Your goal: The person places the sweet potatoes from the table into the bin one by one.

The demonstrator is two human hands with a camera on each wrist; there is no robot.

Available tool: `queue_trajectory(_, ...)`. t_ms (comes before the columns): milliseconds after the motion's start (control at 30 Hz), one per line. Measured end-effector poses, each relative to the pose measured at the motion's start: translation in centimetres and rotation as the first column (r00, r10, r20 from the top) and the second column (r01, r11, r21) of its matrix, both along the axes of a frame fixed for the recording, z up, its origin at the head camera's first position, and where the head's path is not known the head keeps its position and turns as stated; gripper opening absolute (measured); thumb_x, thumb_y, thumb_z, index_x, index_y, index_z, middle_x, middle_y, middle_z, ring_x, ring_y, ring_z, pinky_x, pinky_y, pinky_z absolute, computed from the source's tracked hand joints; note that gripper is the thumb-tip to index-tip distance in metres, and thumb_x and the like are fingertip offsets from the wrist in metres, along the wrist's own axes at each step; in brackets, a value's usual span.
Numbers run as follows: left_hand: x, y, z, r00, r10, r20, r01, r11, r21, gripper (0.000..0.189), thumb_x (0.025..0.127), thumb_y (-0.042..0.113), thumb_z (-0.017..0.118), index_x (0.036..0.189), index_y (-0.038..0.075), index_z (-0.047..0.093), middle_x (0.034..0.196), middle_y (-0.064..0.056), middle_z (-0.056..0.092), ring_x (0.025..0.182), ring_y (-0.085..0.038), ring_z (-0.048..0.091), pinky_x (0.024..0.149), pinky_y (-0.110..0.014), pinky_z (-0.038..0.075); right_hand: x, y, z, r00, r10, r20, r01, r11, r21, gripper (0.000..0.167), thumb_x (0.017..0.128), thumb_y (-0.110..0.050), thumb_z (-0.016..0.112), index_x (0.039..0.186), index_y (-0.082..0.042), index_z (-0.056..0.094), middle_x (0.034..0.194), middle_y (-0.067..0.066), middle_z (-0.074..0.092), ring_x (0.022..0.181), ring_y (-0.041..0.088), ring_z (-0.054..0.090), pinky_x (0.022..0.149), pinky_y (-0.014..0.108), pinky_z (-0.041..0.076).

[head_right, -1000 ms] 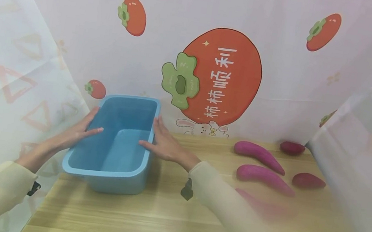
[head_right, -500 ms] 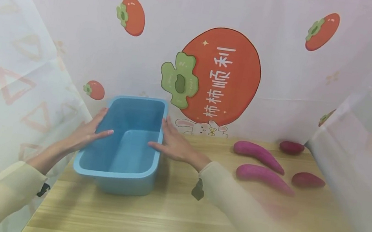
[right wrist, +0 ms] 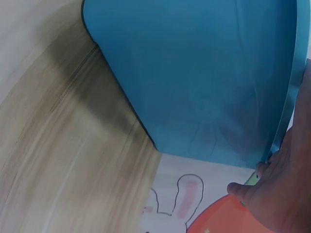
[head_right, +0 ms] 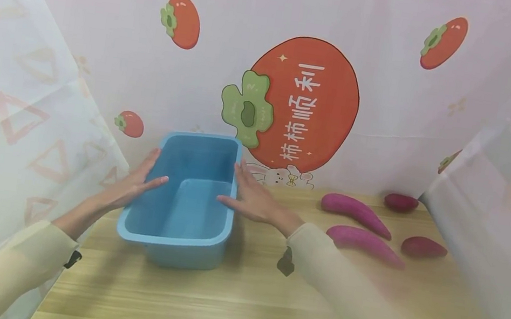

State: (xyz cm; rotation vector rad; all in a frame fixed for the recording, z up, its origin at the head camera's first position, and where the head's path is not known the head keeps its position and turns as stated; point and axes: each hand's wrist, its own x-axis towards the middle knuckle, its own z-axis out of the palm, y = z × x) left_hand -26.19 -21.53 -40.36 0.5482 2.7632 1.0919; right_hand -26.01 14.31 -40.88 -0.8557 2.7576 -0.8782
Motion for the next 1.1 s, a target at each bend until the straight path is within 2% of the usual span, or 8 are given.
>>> queue_trajectory(233, 0.2, 1.7, -0.1, 0.999, -0.023, 0.025, 0.022, 0.999, 0.043, 0.101, 0.103, 0.054, 0.054, 0.17, 0.014, -0.009, 0.177, -0.013, -0.016, 0.162, -0.045, -0.009, 0.119, -0.08, 0.008, 0.2, 1.6, 0.1, 1.0, -0.002, -0.022, 0.002, 1.0, 0.016, 0.107, 0.098, -0.063, 0.057, 0.171, -0.014, -0.002, 0.179, 0.006, -0.005, 0.164, 0.035, 0.009, 0.116, 0.067, 0.038)
queue_trajectory(600, 0.1, 4.2, -0.5, 0.998, -0.057, -0.004, 0.057, 0.997, 0.047, 0.102, 0.102, 0.058, 0.053, 0.17, 0.014, -0.009, 0.177, -0.011, -0.018, 0.163, -0.042, -0.009, 0.12, -0.078, 0.009, 0.8, 4.3, 0.1, 0.999, -0.028, -0.03, 0.029, 0.999, 0.044, 0.108, 0.097, -0.065, 0.059, 0.171, -0.016, -0.001, 0.179, 0.004, -0.007, 0.164, 0.038, 0.01, 0.114, 0.067, 0.04)
queue_trajectory(800, 0.1, 5.2, -0.2, 0.998, -0.065, 0.009, 0.065, 0.996, 0.054, 0.101, 0.103, 0.056, 0.052, 0.17, 0.014, -0.01, 0.177, -0.013, -0.018, 0.163, -0.042, -0.01, 0.122, -0.077, 0.007, 1.0, 5.4, 0.3, 0.999, -0.034, -0.023, 0.035, 0.998, 0.053, 0.108, 0.097, -0.066, 0.058, 0.171, -0.013, -0.001, 0.179, 0.007, -0.007, 0.163, 0.041, 0.01, 0.112, 0.069, 0.041)
queue_trajectory(967, 0.1, 6.4, 0.1, 0.996, -0.082, 0.019, 0.081, 0.996, 0.041, 0.105, 0.101, 0.063, 0.052, 0.17, 0.013, -0.01, 0.176, -0.014, -0.019, 0.163, -0.041, -0.01, 0.122, -0.076, 0.008, 1.1, 6.6, 0.5, 0.999, -0.033, -0.022, 0.034, 0.998, 0.052, 0.107, 0.098, -0.062, 0.06, 0.171, -0.011, 0.0, 0.179, 0.009, -0.006, 0.163, 0.043, 0.009, 0.112, 0.07, 0.04)
queue_trajectory(1100, 0.0, 7.1, 0.0, 0.995, -0.095, 0.014, 0.094, 0.995, 0.034, 0.109, 0.1, 0.069, 0.051, 0.17, 0.012, -0.009, 0.176, -0.014, -0.02, 0.163, -0.041, -0.01, 0.121, -0.077, 0.009, 1.3, 7.4, 0.6, 0.999, -0.037, -0.011, 0.038, 0.997, 0.067, 0.107, 0.098, -0.063, 0.059, 0.171, -0.012, 0.0, 0.179, 0.009, -0.006, 0.163, 0.044, 0.009, 0.11, 0.069, 0.043)
